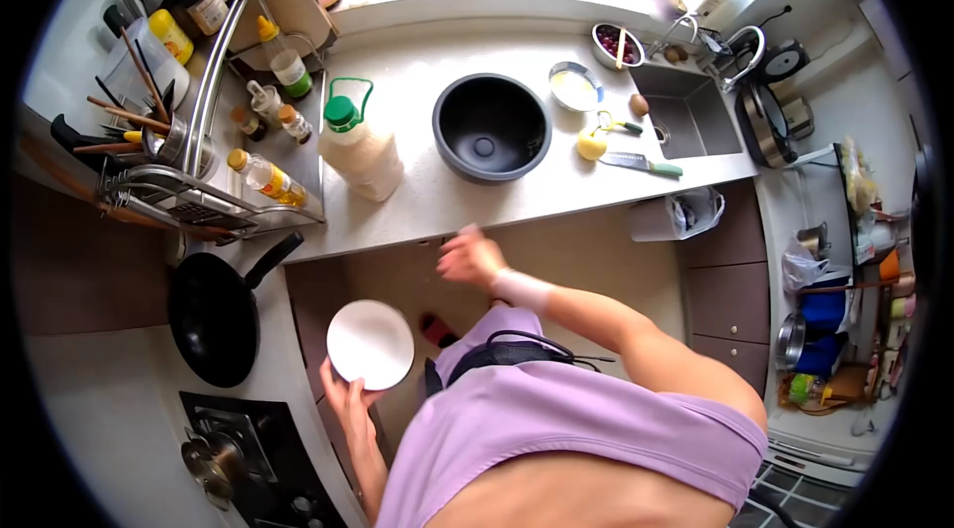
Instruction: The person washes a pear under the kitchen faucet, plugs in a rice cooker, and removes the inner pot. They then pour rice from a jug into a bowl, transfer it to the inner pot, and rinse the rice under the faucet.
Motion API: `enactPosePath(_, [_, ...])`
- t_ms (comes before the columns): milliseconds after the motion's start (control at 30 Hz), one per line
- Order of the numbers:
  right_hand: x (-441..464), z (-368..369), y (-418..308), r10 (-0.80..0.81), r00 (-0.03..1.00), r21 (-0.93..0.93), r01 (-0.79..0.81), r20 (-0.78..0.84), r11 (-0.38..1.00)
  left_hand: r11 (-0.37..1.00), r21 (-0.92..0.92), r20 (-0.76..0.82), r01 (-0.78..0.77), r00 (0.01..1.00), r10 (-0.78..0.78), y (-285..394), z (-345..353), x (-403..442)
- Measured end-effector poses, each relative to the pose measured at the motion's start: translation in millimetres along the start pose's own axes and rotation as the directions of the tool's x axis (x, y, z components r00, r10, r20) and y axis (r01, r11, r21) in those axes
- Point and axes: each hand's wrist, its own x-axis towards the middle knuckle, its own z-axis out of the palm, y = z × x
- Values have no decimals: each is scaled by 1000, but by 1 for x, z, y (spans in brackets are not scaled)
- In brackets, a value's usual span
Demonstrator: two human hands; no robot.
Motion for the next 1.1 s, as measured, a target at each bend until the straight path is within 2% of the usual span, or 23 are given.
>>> enactPosePath(33, [0, -48, -27, -122, 966, -10, 123, -227, 992, 999, 29, 54, -33, 998, 31, -4, 15, 11])
enactPosePath(67, [11, -86, -48, -149, 878, 87, 211, -455, 974, 996, 73, 110, -54, 993, 46, -6, 30, 22])
enactPosePath(133, [-3, -111, -107, -253, 884, 107, 317, -394, 942, 995, 66, 217, -78, 974, 62, -10, 62, 42])
enactPosePath(233, [3, -101, -166, -160, 958, -71, 147, -239, 987, 992, 100, 287, -71, 957, 40, -17, 109, 66])
enactPosePath(333, [45, -111, -176, -237, 961, -148, 217, -140, 965, 991, 112, 300, -77, 953, 41, -22, 150, 74])
enactPosePath(467, [67, -120, -194, -234, 954, -123, 214, -186, 969, 990, 134, 225, -31, 974, 0, -29, 194, 74])
enactPosePath(633, [103, -126, -248, -240, 969, -96, 234, -58, 968, 986, 162, 199, -30, 980, -3, -32, 238, 83])
enactPosePath(733, [116, -120, -276, -238, 966, -97, 228, -97, 969, 989, 148, 178, -16, 984, -11, -36, 260, 100])
enactPosePath(767, [124, -122, -282, -244, 968, -130, 235, -58, 963, 989, 147, 181, -9, 983, -17, -35, 267, 106])
enactPosePath(867, [142, -124, -294, -237, 968, -136, 225, -80, 965, 990, 144, 192, 10, 981, -38, -36, 282, 131])
enactPosePath(967, [148, -125, -306, -224, 974, -165, 214, -43, 963, 990, 134, 240, -32, 971, -1, -33, 300, 151])
enactPosePath(1100, [150, -124, -313, -222, 972, -177, 206, -79, 963, 990, 132, 291, -48, 957, 8, -31, 314, 177])
